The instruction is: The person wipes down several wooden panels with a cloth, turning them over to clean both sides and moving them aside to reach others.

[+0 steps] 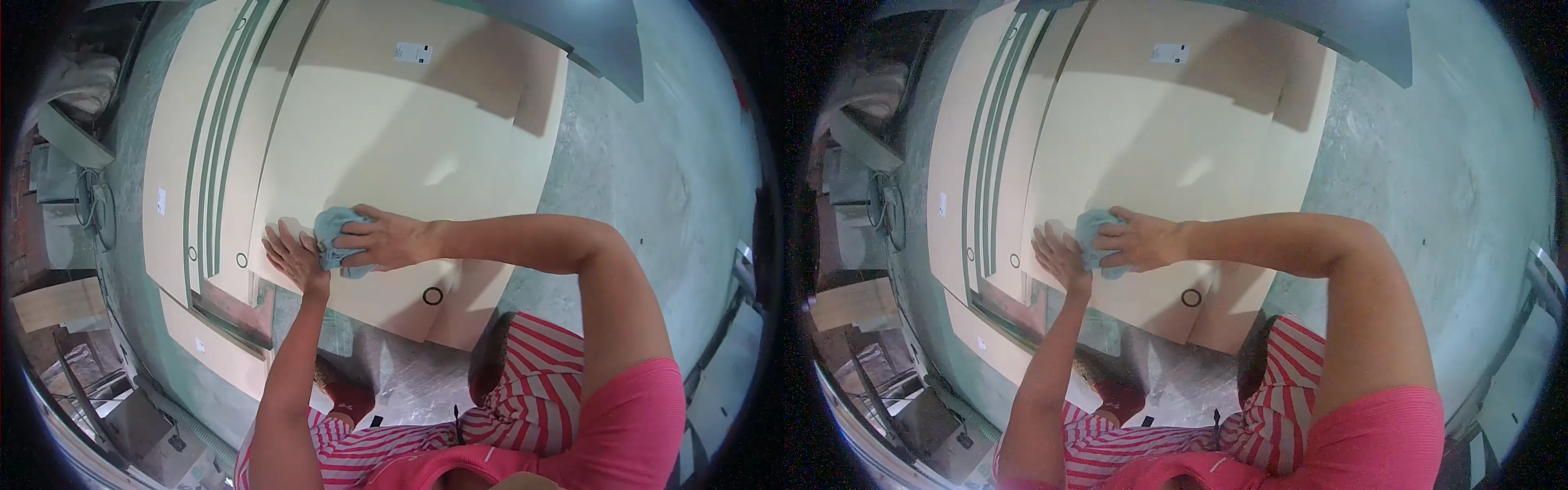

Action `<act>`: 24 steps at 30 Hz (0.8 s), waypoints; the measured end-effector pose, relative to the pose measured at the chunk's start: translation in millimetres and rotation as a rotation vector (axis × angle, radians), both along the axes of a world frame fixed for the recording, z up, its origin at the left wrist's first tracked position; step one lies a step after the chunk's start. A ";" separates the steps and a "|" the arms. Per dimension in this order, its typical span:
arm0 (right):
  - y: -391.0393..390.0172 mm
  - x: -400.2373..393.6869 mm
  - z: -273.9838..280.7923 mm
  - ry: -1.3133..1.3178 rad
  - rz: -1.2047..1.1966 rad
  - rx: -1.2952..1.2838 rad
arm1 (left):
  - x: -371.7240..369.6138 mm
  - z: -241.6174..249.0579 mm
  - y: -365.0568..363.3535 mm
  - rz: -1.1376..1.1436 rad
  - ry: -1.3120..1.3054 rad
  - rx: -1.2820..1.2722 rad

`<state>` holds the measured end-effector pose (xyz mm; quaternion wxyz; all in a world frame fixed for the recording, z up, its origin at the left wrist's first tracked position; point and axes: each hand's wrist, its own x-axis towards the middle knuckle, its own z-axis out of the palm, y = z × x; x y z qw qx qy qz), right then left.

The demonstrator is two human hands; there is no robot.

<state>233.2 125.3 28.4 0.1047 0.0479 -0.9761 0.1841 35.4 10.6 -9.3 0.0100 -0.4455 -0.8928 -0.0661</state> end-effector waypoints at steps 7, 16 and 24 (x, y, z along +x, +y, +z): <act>264.4 74.6 -52.3 0.256 -0.862 0.088 | 1.9 2.5 -0.5 -0.053 0.040 0.090; 223.8 35.8 -78.1 0.237 -1.260 0.201 | 4.6 6.6 4.3 -0.084 0.045 0.087; 164.3 -148.6 -34.5 0.339 -0.642 0.184 | -1.1 -1.3 -0.3 -0.113 0.032 0.087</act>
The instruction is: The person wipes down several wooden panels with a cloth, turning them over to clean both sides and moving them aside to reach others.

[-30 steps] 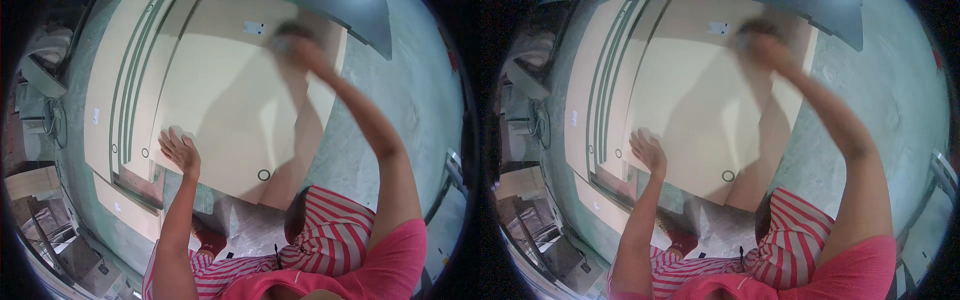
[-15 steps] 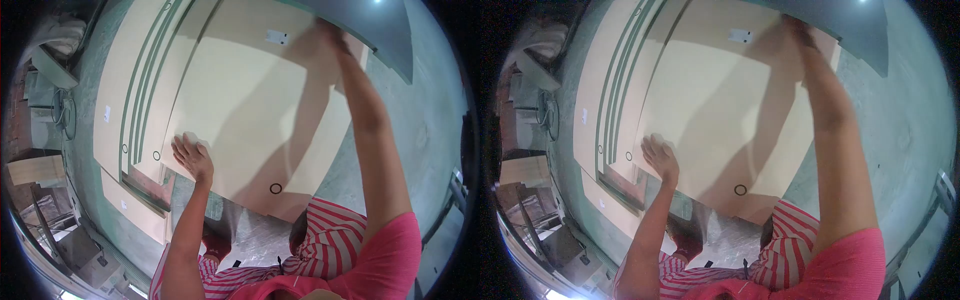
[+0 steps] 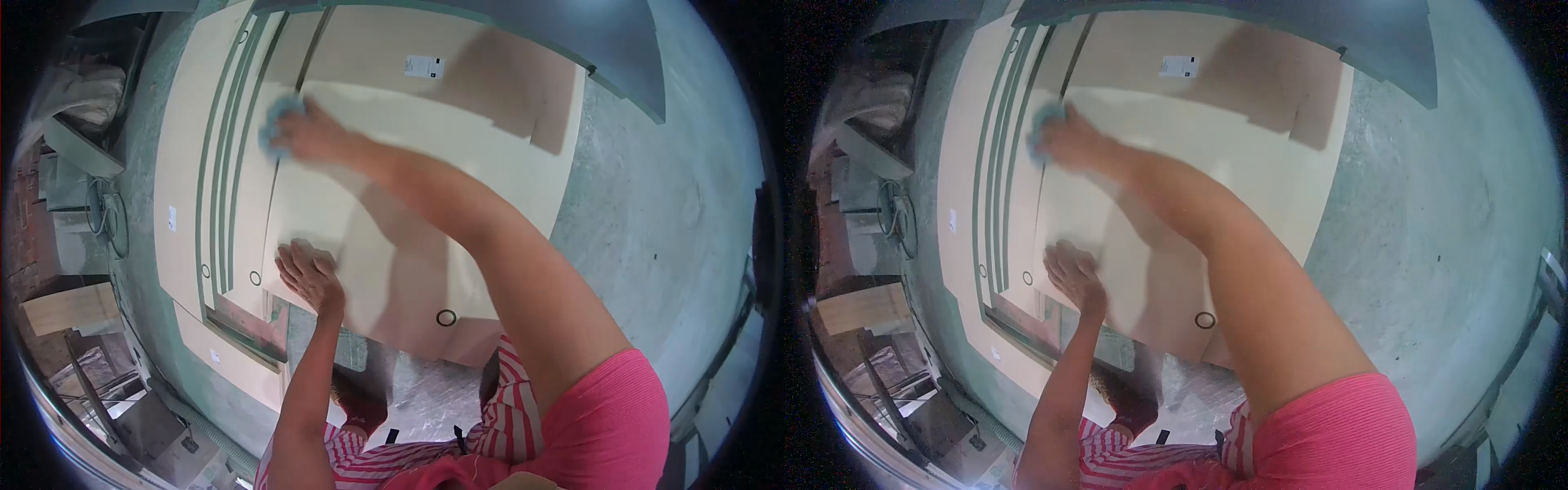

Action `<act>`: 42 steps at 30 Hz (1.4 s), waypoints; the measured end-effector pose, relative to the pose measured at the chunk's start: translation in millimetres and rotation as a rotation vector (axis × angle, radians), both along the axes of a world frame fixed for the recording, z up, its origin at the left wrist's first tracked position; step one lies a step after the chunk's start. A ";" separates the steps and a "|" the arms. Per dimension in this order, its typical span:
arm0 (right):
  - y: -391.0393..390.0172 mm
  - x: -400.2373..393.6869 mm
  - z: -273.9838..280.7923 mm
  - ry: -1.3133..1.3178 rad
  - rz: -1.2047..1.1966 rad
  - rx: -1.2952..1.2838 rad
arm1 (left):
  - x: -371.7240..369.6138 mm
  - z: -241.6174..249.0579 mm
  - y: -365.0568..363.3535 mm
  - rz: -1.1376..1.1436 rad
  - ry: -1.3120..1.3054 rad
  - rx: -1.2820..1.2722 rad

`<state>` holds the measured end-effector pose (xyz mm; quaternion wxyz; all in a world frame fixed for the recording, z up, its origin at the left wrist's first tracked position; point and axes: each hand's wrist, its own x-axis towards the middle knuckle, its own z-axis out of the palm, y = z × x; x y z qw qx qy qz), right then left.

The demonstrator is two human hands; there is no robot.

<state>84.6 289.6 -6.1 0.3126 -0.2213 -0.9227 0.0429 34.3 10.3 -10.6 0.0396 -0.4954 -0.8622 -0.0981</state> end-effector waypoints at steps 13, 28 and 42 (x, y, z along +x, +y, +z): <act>217.0 333.1 -17.4 0.093 -0.915 -0.228 | 2.7 4.2 4.9 0.013 0.021 0.014; 67.7 392.1 -4.5 0.022 -0.868 -0.268 | 5.9 -1.7 -0.6 0.055 0.049 0.016; -230.8 334.1 31.6 -0.568 -0.108 -0.371 | -3.1 -16.7 -3.7 0.101 0.048 -0.022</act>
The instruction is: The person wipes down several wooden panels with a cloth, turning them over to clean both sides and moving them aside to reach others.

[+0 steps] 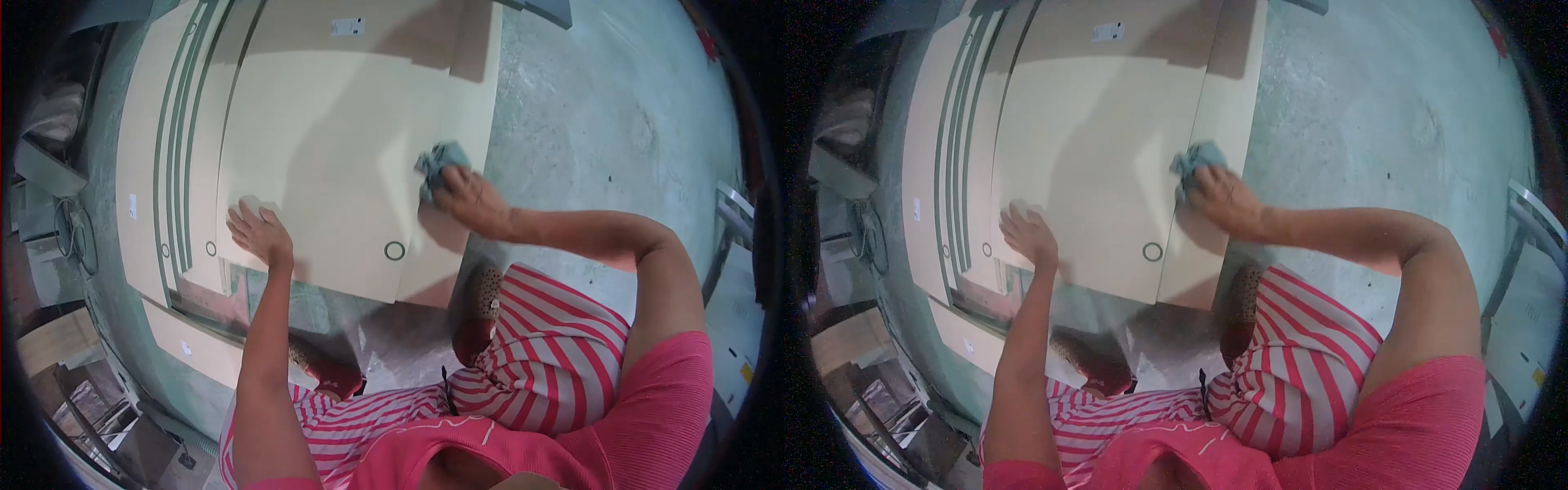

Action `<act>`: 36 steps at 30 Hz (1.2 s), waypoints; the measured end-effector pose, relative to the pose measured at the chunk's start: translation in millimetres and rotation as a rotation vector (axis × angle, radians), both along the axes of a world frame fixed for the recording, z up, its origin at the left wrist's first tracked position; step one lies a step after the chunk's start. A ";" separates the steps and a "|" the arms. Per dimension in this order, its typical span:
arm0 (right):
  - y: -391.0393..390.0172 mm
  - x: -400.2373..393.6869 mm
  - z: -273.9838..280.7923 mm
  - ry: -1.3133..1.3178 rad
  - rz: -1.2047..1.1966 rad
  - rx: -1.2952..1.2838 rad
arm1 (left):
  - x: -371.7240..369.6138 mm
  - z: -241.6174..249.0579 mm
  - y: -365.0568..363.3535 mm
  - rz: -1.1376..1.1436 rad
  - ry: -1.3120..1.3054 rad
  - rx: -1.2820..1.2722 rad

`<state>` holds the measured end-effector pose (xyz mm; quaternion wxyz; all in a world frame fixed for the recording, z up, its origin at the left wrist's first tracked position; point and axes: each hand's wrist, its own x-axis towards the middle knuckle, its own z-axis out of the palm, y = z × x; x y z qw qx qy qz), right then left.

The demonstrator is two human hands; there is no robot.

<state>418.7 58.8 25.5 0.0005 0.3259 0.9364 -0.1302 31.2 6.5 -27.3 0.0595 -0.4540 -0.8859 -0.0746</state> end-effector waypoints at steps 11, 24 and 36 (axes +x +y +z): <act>-69.2 -85.8 38.2 0.187 0.455 -1.354 | 2.6 4.7 2.1 -0.011 0.013 0.055; 126.7 -65.5 -13.0 0.139 -0.243 0.292 | -0.6 3.1 1.5 -0.021 0.030 0.054; 98.9 -55.5 6.0 0.226 0.352 -0.076 | -1.1 0.0 0.3 -0.001 -0.020 0.064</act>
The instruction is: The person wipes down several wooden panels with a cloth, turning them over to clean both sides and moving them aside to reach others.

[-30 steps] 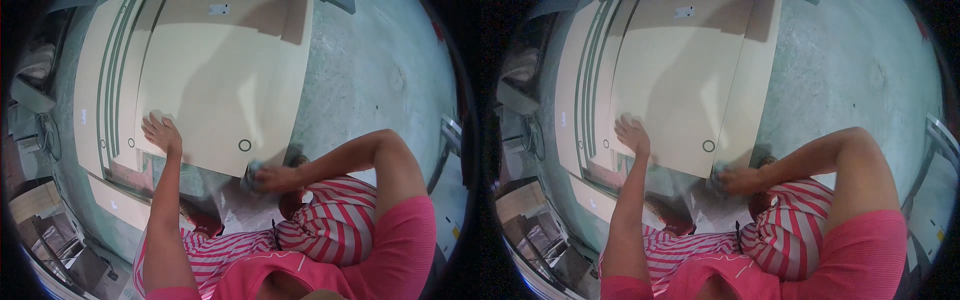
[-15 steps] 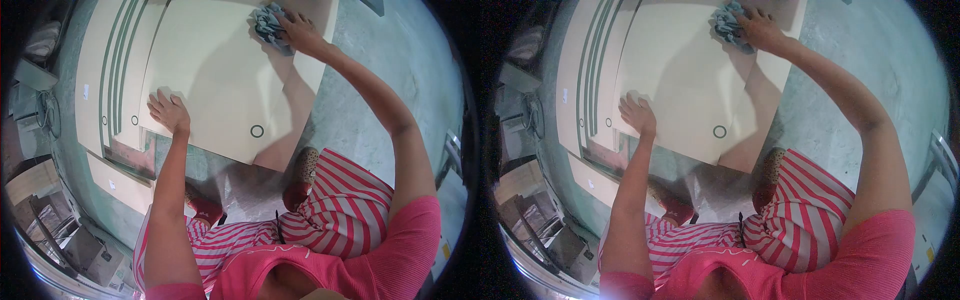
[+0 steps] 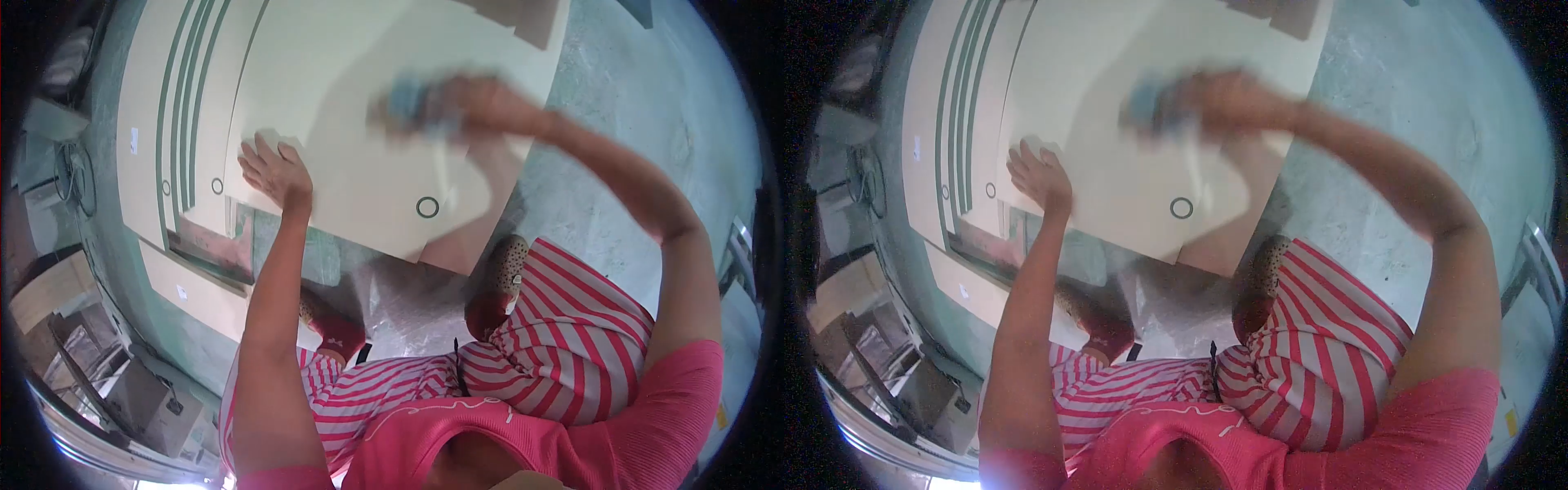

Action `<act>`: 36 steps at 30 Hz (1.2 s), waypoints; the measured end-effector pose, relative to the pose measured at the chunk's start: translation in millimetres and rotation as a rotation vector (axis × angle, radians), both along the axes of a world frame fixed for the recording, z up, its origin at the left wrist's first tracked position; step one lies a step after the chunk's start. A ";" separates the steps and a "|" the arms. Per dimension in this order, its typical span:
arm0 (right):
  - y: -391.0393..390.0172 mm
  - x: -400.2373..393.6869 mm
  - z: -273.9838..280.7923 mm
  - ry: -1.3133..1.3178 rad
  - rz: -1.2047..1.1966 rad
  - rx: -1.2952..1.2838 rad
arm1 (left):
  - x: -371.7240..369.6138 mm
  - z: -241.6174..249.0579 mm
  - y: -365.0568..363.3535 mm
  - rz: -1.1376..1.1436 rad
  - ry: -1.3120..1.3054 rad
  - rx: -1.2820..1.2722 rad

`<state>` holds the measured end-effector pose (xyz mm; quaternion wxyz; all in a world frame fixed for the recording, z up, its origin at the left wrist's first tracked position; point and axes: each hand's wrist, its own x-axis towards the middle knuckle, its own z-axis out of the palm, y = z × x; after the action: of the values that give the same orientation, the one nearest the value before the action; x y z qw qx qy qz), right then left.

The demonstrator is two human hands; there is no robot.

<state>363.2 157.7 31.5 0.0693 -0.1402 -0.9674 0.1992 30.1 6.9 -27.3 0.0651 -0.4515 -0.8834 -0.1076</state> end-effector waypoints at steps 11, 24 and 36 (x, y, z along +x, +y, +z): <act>-22.6 -45.6 -54.1 0.214 -0.319 0.256 | 4.7 8.4 4.1 -0.023 -0.002 -0.008; 85.5 -47.4 -6.3 0.281 -0.393 0.022 | 12.2 23.2 6.5 -0.016 -0.047 -0.009; -36.2 -142.3 -50.6 0.482 -0.108 0.129 | 13.0 24.5 8.8 -0.022 -0.029 -0.033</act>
<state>220.9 121.4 -19.1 0.3171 -0.1353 -0.9248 0.1609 43.1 15.6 -2.8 0.0436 -0.4604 -0.8810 -0.1004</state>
